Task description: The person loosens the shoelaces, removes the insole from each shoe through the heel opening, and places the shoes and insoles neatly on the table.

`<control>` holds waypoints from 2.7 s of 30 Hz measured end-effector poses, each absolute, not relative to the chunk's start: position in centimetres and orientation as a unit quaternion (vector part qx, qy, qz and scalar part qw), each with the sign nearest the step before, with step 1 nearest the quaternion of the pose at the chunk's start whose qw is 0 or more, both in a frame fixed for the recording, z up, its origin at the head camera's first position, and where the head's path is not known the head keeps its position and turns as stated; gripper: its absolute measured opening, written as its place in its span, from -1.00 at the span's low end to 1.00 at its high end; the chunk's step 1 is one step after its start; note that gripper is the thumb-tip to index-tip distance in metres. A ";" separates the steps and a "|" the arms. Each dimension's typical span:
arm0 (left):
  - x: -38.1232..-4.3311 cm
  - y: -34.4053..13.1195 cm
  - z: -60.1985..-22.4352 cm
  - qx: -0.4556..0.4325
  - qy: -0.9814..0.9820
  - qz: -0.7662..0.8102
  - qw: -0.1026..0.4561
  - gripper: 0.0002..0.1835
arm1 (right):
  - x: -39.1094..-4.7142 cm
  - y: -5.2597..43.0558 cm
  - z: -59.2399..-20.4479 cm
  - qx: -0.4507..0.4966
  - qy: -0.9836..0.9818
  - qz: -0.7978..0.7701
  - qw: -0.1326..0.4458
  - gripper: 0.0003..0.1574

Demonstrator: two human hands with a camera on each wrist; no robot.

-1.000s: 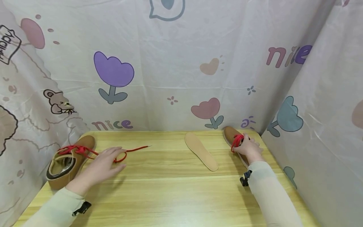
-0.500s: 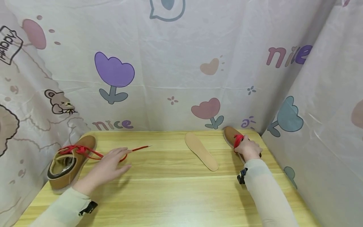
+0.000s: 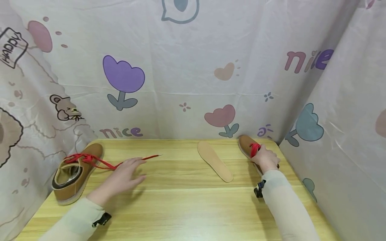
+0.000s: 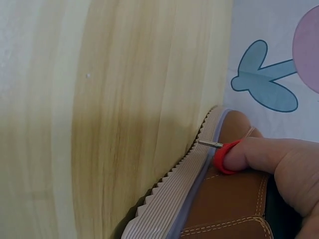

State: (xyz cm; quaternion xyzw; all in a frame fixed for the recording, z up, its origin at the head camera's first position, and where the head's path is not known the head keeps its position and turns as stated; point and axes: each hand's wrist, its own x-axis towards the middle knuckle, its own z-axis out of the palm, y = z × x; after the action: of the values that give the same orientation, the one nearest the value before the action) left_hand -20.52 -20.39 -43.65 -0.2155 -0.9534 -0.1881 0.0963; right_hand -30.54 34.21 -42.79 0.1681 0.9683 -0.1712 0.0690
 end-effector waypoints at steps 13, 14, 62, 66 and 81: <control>-21.1 -19.1 -44.0 -0.222 -0.954 -0.181 0.091 -0.34 | -29.8 34.6 -42.8 0.141 0.970 -0.184 0.071 0.25; -21.1 -19.0 -44.0 -0.223 -0.953 -0.183 0.089 -0.34 | -29.7 34.6 -42.7 0.137 0.971 -0.184 0.072 0.24; -23.1 -11.5 -44.5 -0.256 -0.938 -0.233 0.021 -0.32 | -26.0 27.2 -39.2 -0.016 0.992 -0.114 0.042 0.03; -23.5 -10.4 -44.4 -0.265 -0.934 -0.240 0.014 -0.31 | -25.7 26.6 -38.9 -0.034 0.992 -0.115 0.037 -0.01; -25.4 -7.4 -44.0 -0.255 -0.937 -0.238 0.012 -0.28 | -25.0 23.8 -38.5 -0.081 0.991 -0.107 0.021 -0.11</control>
State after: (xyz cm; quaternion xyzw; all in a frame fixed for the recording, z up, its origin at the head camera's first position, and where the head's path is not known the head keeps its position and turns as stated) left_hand -25.39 -7.40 -44.02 -0.2554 -0.9369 -0.2385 0.0124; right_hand -24.95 23.83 -38.55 -0.0808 0.9907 -0.1071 0.0215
